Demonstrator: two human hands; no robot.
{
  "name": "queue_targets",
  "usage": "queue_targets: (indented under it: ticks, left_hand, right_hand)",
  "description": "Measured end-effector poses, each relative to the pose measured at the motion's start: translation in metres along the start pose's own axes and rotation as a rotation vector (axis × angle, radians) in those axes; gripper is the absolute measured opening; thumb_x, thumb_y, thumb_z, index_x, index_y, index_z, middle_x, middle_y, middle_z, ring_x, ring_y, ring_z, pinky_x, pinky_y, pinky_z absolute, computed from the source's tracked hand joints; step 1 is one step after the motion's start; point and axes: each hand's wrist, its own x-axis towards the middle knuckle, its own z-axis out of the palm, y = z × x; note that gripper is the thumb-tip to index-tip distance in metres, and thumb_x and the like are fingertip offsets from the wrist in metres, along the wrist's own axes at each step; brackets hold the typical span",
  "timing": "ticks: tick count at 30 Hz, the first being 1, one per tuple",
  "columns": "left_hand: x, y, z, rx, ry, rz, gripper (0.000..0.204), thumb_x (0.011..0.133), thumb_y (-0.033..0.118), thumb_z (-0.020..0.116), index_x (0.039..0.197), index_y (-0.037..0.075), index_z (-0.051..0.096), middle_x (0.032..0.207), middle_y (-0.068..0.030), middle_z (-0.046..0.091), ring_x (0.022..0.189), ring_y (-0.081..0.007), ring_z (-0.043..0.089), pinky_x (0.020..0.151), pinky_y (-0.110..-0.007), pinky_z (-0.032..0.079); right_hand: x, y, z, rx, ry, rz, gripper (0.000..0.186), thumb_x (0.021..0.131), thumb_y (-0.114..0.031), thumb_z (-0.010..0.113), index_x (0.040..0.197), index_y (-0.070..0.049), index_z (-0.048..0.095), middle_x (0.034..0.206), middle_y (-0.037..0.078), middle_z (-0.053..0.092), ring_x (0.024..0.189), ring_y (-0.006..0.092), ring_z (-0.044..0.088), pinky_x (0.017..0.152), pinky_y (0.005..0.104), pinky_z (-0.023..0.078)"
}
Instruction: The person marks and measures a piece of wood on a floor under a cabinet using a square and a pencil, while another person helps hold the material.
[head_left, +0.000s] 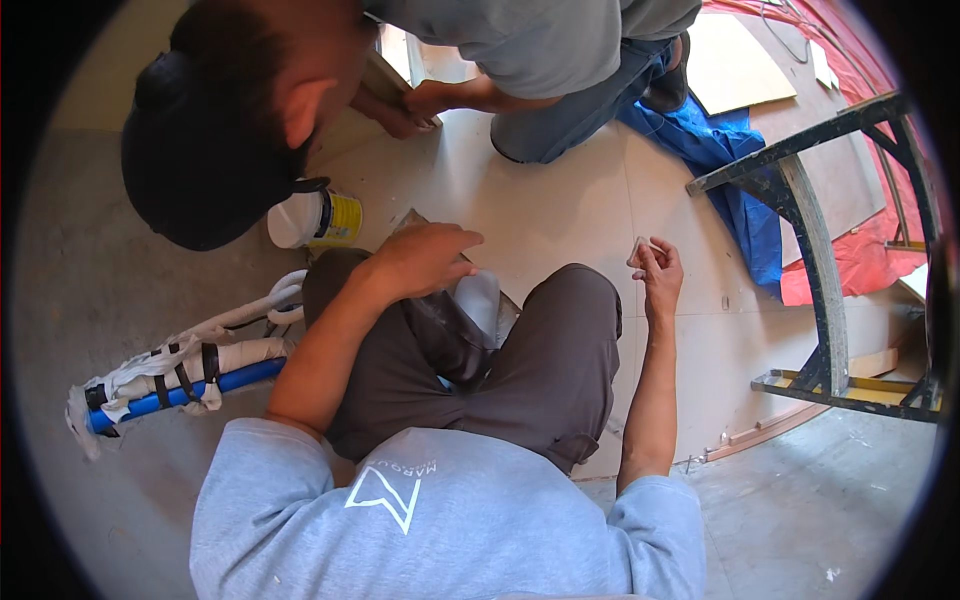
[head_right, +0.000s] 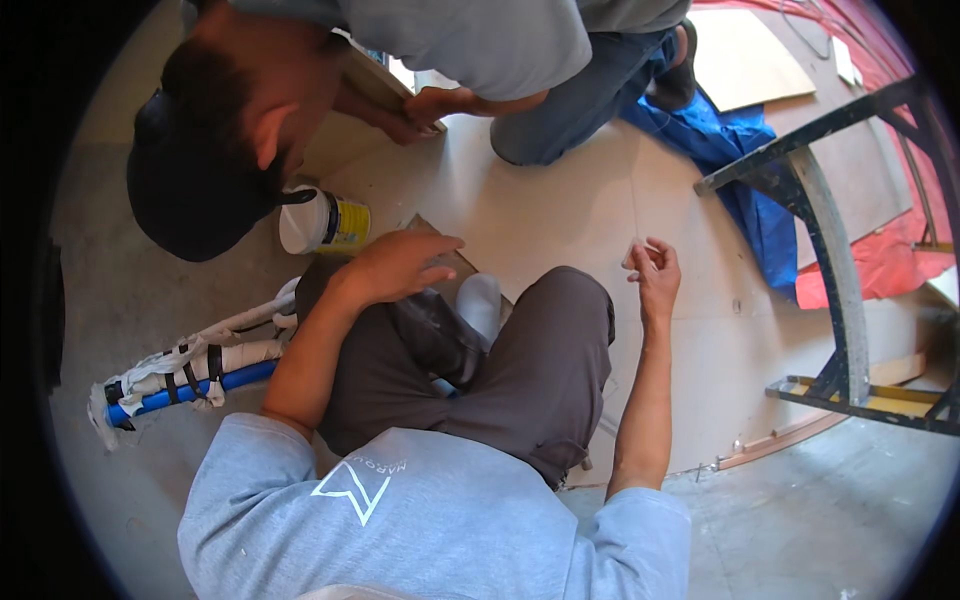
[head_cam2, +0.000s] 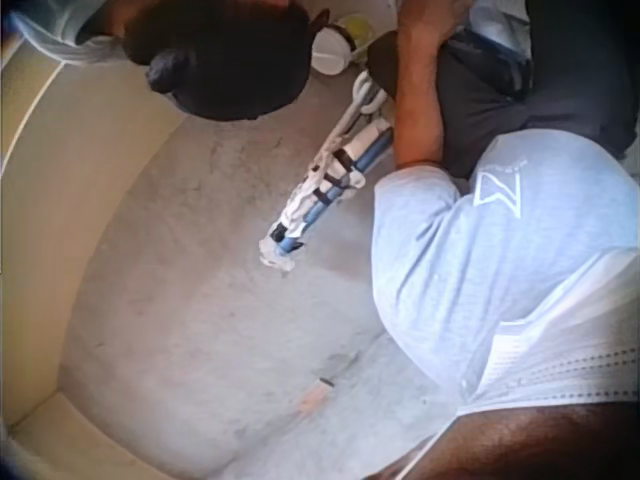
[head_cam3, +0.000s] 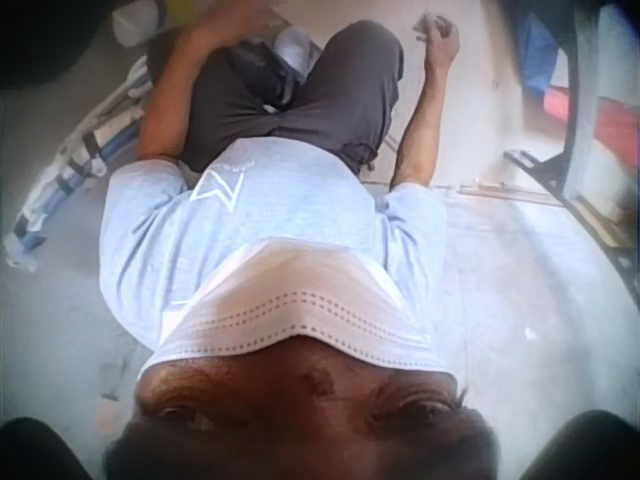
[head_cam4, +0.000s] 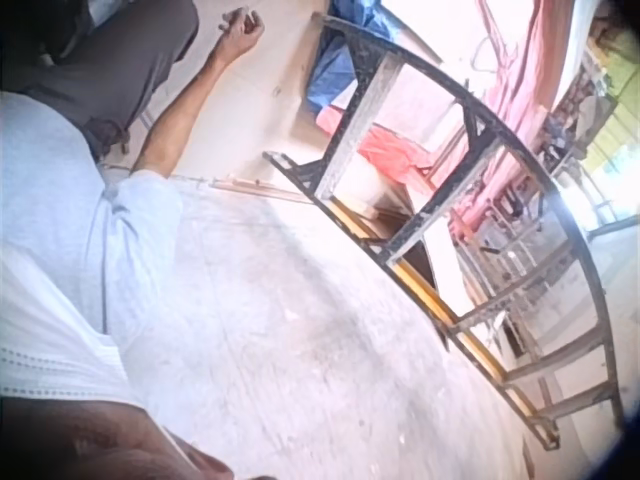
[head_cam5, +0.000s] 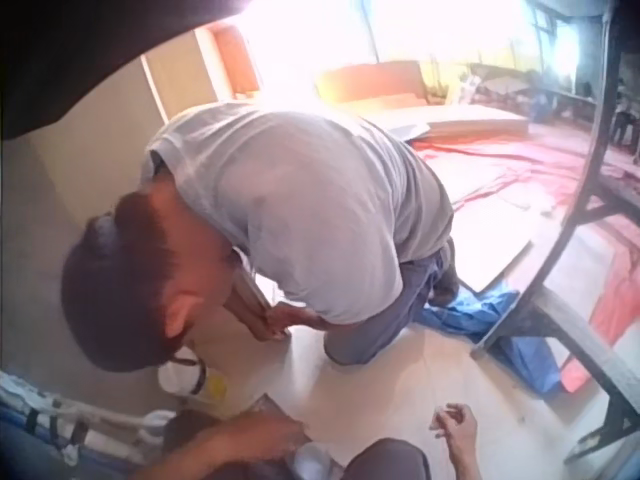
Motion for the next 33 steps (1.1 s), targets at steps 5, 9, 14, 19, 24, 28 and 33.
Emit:
queue_targets:
  ticks: [5,9,14,19,24,28,33]
  left_hand:
    - [0.015,0.036,0.003,-0.329,0.068,0.168,0.038,0.090,0.028,0.060,0.114,-0.001,0.057,0.096,-0.0189,0.065,0.090,-0.0312,0.063,0.080,-0.039,0.048]
    - [0.025,0.060,0.010,-0.802,0.099,0.128,0.037,0.091,0.030,0.060,0.109,-0.002,0.059,0.089,-0.0197,0.066,0.080,-0.0264,0.066,0.071,-0.035,0.049]
    - [0.031,0.054,0.017,-0.761,0.071,0.140,0.029,0.090,0.022,0.062,0.108,-0.001,0.059,0.084,-0.0114,0.065,0.077,-0.0169,0.062,0.069,-0.032,0.049]
    - [0.014,0.053,0.005,-0.470,0.217,0.131,0.022,0.087,0.021,0.065,0.100,0.003,0.059,0.082,-0.0111,0.065,0.076,-0.0238,0.063,0.069,-0.035,0.049]
    - [-0.012,0.085,-0.016,-0.164,0.499,0.343,0.021,0.083,0.023,0.066,0.093,0.005,0.060,0.090,-0.0128,0.063,0.082,-0.0321,0.062,0.071,-0.040,0.050]
    - [-0.037,0.076,-0.014,0.009,0.698,0.266,0.031,0.073,0.009,0.073,0.101,0.006,0.062,0.099,-0.0115,0.064,0.091,-0.0294,0.062,0.076,-0.037,0.051]
    - [-0.027,0.091,-0.008,-0.082,0.670,0.458,0.041,0.071,0.006,0.074,0.110,0.006,0.062,0.101,-0.0110,0.064,0.093,-0.0276,0.062,0.078,-0.036,0.051]
  right_hand:
    - [-0.048,-0.096,0.056,0.056,-0.407,-0.093,0.044,0.084,-0.006,0.069,0.123,-0.002,0.048,0.093,0.008,0.063,0.078,0.0144,0.063,0.061,0.0236,0.051]
    - [-0.092,-0.133,0.097,-0.179,-0.496,-0.237,0.057,0.081,-0.001,0.070,0.132,-0.004,0.043,0.096,0.010,0.064,0.079,0.0154,0.063,0.067,0.0264,0.053]
    - [-0.115,-0.145,0.110,-0.310,-0.448,-0.356,0.069,0.078,-0.001,0.072,0.138,-0.005,0.038,0.101,0.012,0.064,0.082,0.0171,0.064,0.070,0.0280,0.053]
    - [-0.097,-0.155,0.070,-0.395,-0.400,-0.526,0.072,0.076,-0.004,0.075,0.139,-0.006,0.040,0.121,0.013,0.057,0.104,0.0223,0.059,0.083,0.0329,0.050]
    - [-0.030,-0.234,-0.130,-0.945,0.430,-0.721,0.054,0.085,-0.013,0.068,0.134,-0.002,0.046,0.128,0.016,0.053,0.114,0.0255,0.054,0.095,0.0360,0.042]
    - [0.007,-0.268,-0.239,-1.480,0.596,-0.905,0.065,0.083,-0.025,0.068,0.137,-0.001,0.041,0.138,0.023,0.045,0.129,0.0342,0.041,0.108,0.0430,0.030]
    - [0.044,-0.255,-0.243,-1.802,0.579,-0.570,0.071,0.083,-0.036,0.066,0.137,0.000,0.040,0.136,0.025,0.045,0.127,0.0398,0.041,0.107,0.0459,0.032]
